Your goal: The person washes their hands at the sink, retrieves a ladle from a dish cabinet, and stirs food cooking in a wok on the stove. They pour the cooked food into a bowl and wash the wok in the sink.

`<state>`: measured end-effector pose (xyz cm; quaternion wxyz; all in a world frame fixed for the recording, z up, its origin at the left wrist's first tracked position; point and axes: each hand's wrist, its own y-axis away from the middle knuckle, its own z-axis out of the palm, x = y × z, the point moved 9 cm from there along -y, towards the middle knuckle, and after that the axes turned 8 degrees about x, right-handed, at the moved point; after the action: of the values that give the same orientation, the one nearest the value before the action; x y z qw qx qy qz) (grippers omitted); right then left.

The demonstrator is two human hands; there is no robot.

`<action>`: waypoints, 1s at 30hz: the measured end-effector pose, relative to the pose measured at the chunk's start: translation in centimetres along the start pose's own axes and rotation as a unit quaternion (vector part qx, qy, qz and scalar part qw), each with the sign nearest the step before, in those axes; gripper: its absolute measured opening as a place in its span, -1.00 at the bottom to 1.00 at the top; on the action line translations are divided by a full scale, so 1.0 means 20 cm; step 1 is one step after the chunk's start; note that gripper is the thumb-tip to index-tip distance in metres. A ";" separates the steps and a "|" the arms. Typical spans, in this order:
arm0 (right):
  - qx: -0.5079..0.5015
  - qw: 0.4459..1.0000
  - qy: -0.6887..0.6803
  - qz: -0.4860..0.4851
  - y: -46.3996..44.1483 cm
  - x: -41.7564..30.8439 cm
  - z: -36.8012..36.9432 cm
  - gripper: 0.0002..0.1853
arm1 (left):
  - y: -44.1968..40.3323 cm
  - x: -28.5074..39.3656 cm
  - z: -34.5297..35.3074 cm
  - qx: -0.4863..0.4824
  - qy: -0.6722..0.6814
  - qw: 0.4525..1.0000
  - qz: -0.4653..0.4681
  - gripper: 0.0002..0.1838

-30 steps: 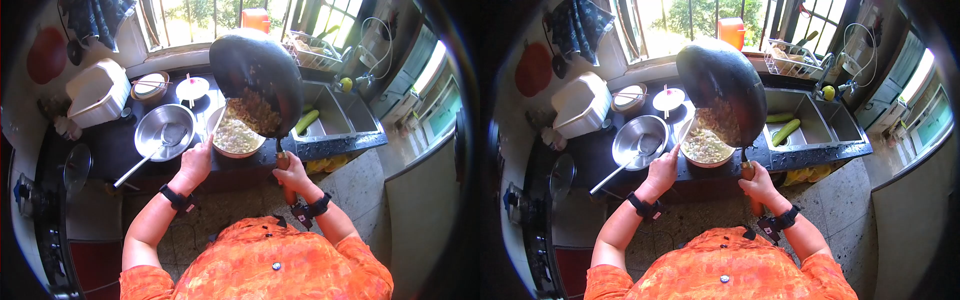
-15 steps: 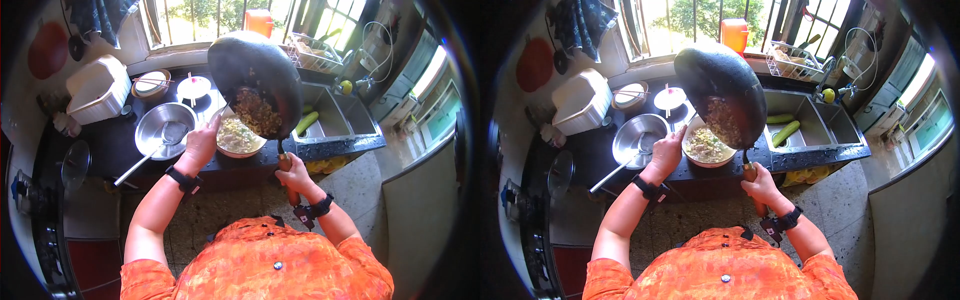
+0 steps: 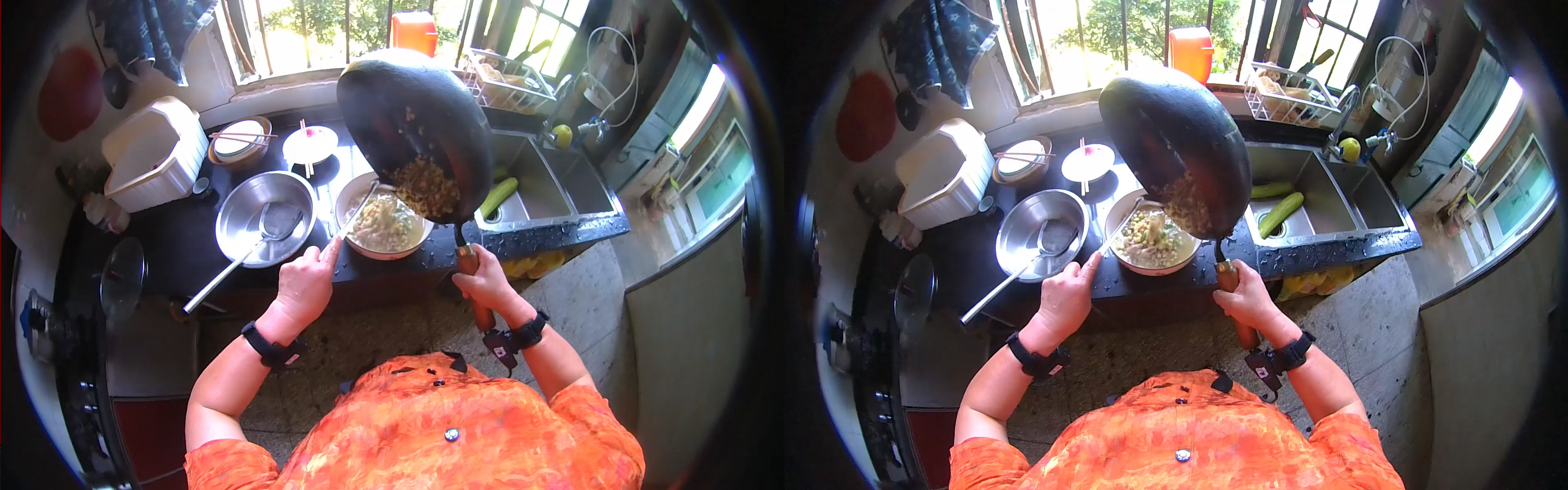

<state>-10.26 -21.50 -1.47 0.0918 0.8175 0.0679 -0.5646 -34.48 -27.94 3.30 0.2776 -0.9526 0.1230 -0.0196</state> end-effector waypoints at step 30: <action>-0.040 0.999 0.010 -0.027 -0.06 -0.03 -0.04 -0.71 | -0.18 0.06 0.11 0.062 0.075 0.995 0.036 -0.39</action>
<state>-9.99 -20.19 -0.67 0.1085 0.8165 0.1133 -0.5556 -32.26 -24.11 3.39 0.3264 -0.9245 0.1762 -0.0881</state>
